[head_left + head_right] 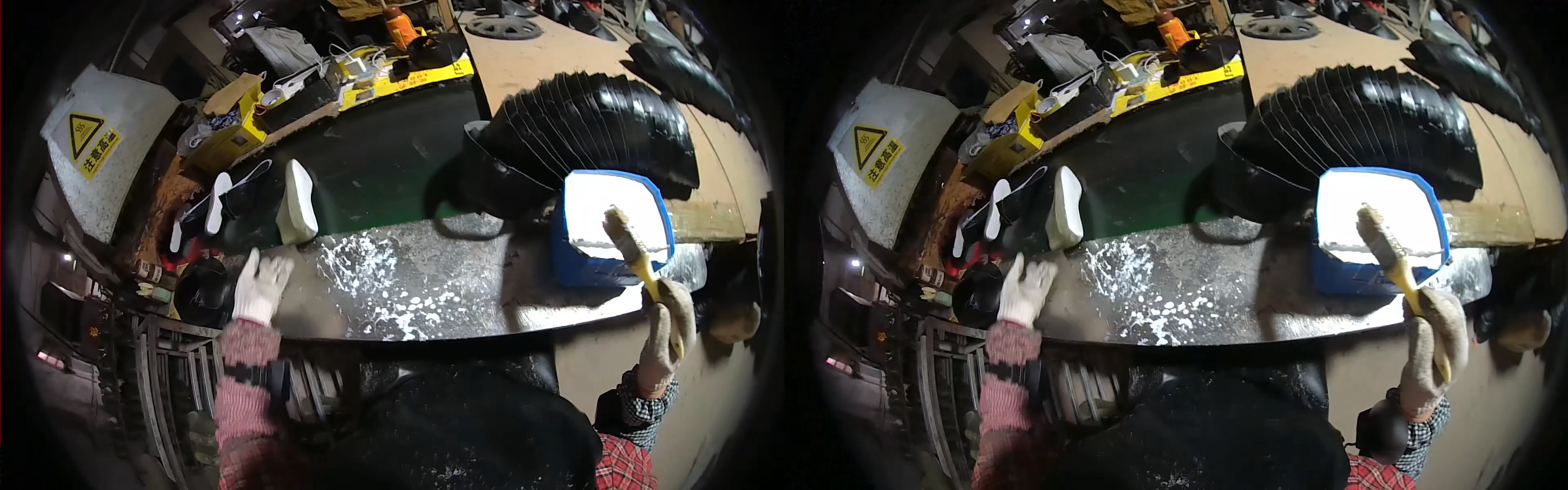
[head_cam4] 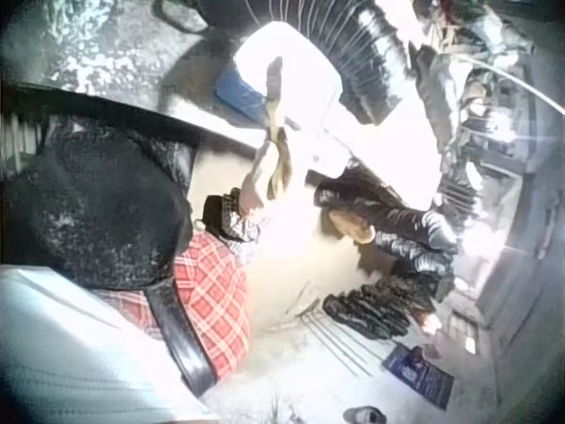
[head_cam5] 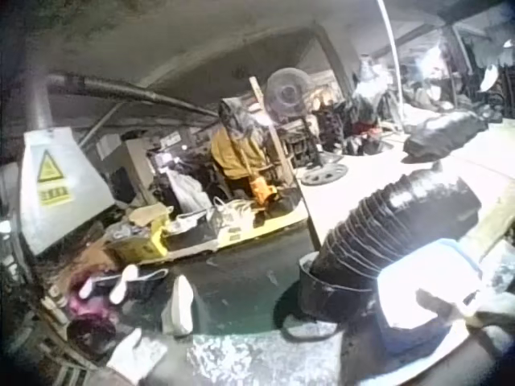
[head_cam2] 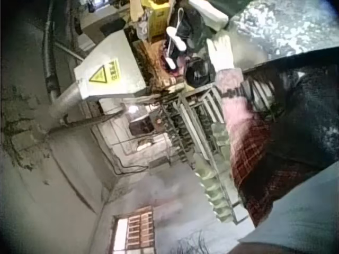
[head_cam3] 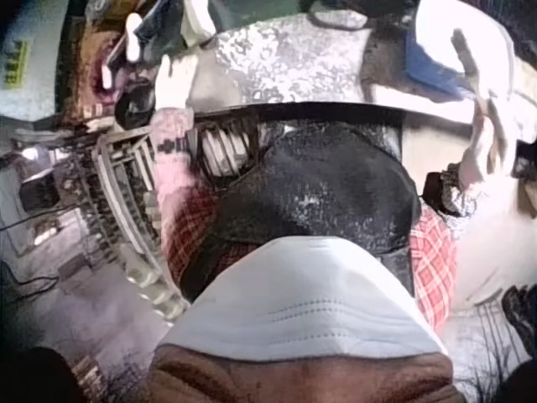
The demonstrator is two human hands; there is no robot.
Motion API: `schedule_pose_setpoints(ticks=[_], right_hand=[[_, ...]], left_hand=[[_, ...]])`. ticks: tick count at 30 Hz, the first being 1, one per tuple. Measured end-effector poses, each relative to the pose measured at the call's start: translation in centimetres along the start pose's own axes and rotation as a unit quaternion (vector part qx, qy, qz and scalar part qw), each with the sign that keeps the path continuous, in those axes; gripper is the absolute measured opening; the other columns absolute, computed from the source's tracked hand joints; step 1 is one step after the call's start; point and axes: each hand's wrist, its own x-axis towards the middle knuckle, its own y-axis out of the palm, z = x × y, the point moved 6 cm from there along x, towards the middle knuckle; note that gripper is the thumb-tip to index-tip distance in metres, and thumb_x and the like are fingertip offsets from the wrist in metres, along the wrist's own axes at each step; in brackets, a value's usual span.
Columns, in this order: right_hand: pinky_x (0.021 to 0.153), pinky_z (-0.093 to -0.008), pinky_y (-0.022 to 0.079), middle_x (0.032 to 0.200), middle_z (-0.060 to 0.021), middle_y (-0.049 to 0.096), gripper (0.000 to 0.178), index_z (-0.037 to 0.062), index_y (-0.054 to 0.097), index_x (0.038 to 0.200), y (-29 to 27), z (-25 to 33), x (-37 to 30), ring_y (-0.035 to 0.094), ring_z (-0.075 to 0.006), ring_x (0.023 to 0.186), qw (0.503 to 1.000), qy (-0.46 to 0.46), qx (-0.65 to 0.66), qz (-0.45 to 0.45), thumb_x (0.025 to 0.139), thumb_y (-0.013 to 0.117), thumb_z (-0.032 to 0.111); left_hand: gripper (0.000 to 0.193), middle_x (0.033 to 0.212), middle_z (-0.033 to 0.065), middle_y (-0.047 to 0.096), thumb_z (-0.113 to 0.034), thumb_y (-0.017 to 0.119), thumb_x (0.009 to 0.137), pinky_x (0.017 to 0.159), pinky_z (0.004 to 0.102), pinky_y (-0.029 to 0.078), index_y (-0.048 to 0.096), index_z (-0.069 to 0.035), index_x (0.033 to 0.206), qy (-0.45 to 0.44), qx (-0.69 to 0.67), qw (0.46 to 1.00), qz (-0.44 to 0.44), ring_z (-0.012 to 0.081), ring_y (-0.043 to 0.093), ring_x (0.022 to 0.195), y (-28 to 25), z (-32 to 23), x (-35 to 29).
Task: Applying glue to shoe outsoles and upper components using a brush.
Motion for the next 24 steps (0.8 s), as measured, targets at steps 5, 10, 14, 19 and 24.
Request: schedule_pose_setpoints(ticks=[5,10,14,19,24], right_hand=[[0.084,-0.0329,0.051,0.119,-0.0179,0.054,0.030,-0.0091,0.054,0.119,-1.8,-0.5,-1.0,0.059,-0.0242,0.101,1.000,0.000,0.010,-0.026,0.094,0.050,0.006],[0.072,-0.0306,0.050,0.114,-0.0187,0.056,0.029,-0.0090,0.057,0.116,-2.0,1.6,-1.2,0.060,-0.0226,0.086,0.997,-0.022,0.019,-0.065,0.089,0.053,0.004],[0.071,-0.0284,0.043,0.108,-0.0155,0.057,0.031,-0.0084,0.056,0.117,-1.7,2.2,-1.0,0.054,-0.0175,0.078,0.998,-0.034,0.037,-0.046,0.092,0.051,0.008],[0.093,-0.0270,0.048,0.117,-0.0154,0.060,0.029,-0.0101,0.055,0.122,-3.1,3.7,2.1,0.059,-0.0181,0.105,0.991,0.000,-0.095,-0.095,0.096,0.052,0.003],[0.070,-0.0208,0.048,0.088,-0.0058,0.063,0.020,-0.0063,0.063,0.106,1.8,2.0,6.2,0.059,-0.0096,0.079,0.991,0.025,-0.127,0.014,0.093,0.062,0.009]], left_hand=[[0.088,0.149,0.0288,0.022,-0.042,0.057,0.095,0.112,0.0552,0.030,0.004,0.001,0.149,-0.158,0.079,0.963,0.205,0.0458,0.032,0.134,18.1,12.7,4.0],[0.055,0.124,0.0151,0.060,-0.044,0.057,0.094,0.095,0.0529,0.047,0.048,-0.001,0.128,-0.294,0.080,0.869,0.391,0.0332,0.058,0.111,27.9,25.7,0.2],[0.037,0.098,0.0084,0.070,-0.046,0.062,0.091,0.072,0.0326,0.056,0.067,-0.013,0.107,-0.125,0.092,0.957,0.245,0.0201,0.067,0.084,27.4,22.3,-2.1],[0.039,0.104,0.0077,0.069,-0.038,0.059,0.093,0.080,0.0376,0.054,0.064,-0.010,0.119,0.031,-0.030,0.979,0.198,0.0221,0.065,0.091,23.3,12.0,-8.4],[0.037,0.110,0.0094,0.065,-0.031,0.056,0.094,0.088,0.0390,0.050,0.060,-0.008,0.121,-0.025,-0.056,0.959,0.278,0.0243,0.061,0.102,6.1,8.6,-10.2]])
